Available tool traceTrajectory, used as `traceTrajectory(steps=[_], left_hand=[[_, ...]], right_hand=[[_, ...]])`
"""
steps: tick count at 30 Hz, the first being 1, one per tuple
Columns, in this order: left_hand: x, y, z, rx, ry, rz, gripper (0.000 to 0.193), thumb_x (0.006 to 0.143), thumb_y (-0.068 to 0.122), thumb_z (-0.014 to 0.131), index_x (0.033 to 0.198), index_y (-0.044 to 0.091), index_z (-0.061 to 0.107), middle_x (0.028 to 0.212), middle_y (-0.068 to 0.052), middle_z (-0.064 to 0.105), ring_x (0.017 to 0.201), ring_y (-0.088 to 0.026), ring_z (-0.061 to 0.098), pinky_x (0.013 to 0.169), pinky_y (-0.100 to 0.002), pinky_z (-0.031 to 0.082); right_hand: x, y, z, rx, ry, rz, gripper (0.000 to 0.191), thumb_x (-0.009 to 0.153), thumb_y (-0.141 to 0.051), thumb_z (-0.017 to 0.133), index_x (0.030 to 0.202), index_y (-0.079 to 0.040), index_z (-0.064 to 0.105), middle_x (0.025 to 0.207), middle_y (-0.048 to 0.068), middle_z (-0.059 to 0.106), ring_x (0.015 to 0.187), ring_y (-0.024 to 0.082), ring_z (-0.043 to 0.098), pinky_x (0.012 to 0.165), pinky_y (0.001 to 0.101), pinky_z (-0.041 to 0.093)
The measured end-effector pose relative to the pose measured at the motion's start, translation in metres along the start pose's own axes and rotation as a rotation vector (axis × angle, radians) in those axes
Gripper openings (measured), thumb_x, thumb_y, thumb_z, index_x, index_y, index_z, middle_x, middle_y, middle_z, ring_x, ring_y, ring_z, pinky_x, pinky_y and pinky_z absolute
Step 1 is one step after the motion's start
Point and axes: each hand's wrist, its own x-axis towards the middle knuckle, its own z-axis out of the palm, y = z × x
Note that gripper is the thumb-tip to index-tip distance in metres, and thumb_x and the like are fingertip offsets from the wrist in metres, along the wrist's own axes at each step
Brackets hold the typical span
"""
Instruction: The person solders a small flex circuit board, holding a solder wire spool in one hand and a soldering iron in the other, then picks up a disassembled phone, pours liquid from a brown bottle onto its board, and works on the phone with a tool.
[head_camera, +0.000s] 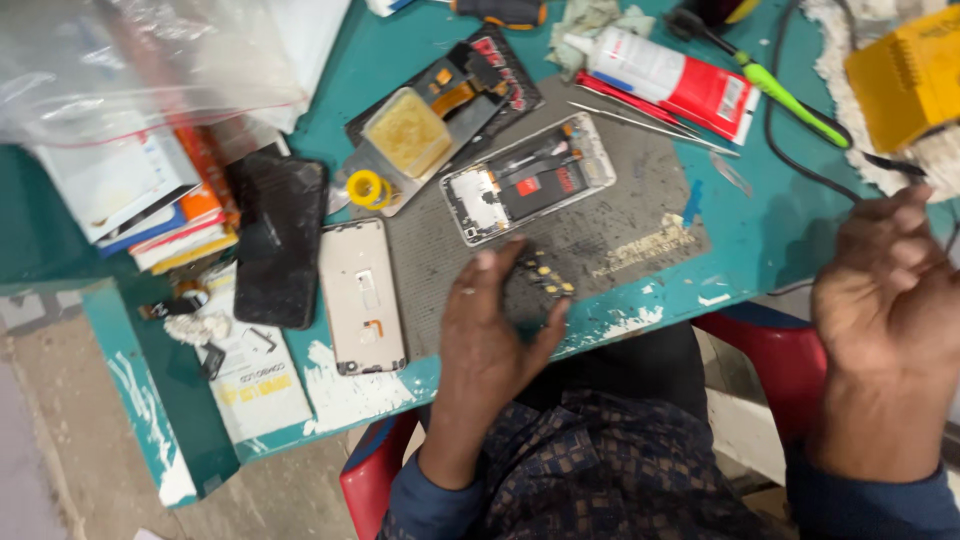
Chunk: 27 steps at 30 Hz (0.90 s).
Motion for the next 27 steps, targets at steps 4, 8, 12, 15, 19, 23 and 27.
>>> traceTrajectory(steps=[4,8,12,15,19,23,27], left_hand=[[0.016,0.012,0.009,-0.102,0.02,0.155,0.072,0.097,0.019,0.08,0.148,-0.006,0.036,0.14,-0.018,0.062,0.129,-0.034,0.063,0.121,-0.053,0.046],[0.015,0.015,0.004,0.089,0.011,0.11,0.073,0.091,0.025,0.082,0.148,-0.001,0.045,0.139,-0.02,0.058,0.131,-0.041,0.057,0.115,-0.055,0.044],[0.016,0.006,-0.013,0.03,0.124,-0.077,0.073,0.093,0.027,0.083,0.147,-0.003,0.044,0.14,-0.023,0.059,0.13,-0.04,0.058,0.115,-0.048,0.045],[0.024,-0.006,-0.028,0.001,0.153,-0.224,0.085,0.091,0.027,0.081,0.152,-0.01,0.034,0.14,-0.029,0.059,0.132,-0.043,0.058,0.114,-0.047,0.045],[0.026,-0.008,-0.036,0.038,0.061,-0.288,0.099,0.087,0.024,0.081,0.155,-0.015,0.021,0.139,-0.033,0.06,0.129,-0.046,0.056,0.113,-0.052,0.041],[0.031,-0.005,-0.031,0.011,0.064,-0.256,0.098,0.089,0.022,0.08,0.157,-0.012,0.018,0.146,-0.03,0.057,0.139,-0.045,0.054,0.122,-0.054,0.034],[0.036,0.001,-0.027,-0.204,0.085,-0.355,0.099,0.09,0.016,0.08,0.16,-0.007,0.015,0.154,-0.031,0.05,0.147,-0.045,0.048,0.122,-0.051,0.036]], right_hand=[[-0.007,0.039,0.019,-0.119,-0.032,0.087,0.038,0.119,-0.032,0.053,0.11,0.003,0.065,0.094,0.011,0.062,0.078,0.015,0.058,0.069,0.0212,0.054],[-0.006,0.068,0.031,-0.324,-0.027,0.08,0.041,0.122,-0.037,0.051,0.107,-0.001,0.064,0.092,0.01,0.06,0.077,0.015,0.057,0.069,0.0221,0.053],[0.007,0.103,0.046,-0.952,-0.192,-0.134,0.021,0.115,-0.027,0.066,0.111,-0.007,0.066,0.107,0.01,0.066,0.091,0.021,0.067,0.08,0.0296,0.059],[0.024,0.126,0.07,-1.688,-0.169,-0.212,0.028,0.104,-0.012,0.072,0.13,-0.003,0.07,0.118,0.018,0.07,0.086,0.023,0.066,0.078,0.0287,0.053],[0.048,0.153,0.104,-2.236,-0.524,-0.711,0.036,0.095,-0.008,0.079,0.128,0.003,0.067,0.132,0.02,0.071,0.115,0.034,0.066,0.09,0.0412,0.057],[0.061,0.168,0.119,-2.182,-0.498,-0.529,0.039,0.095,-0.011,0.08,0.13,0.001,0.068,0.131,0.021,0.07,0.111,0.033,0.066,0.083,0.0329,0.056],[0.068,0.167,0.112,-1.992,-0.368,-0.439,0.041,0.094,-0.004,0.079,0.132,0.002,0.066,0.119,0.019,0.07,0.106,0.023,0.068,0.087,0.0308,0.056]])
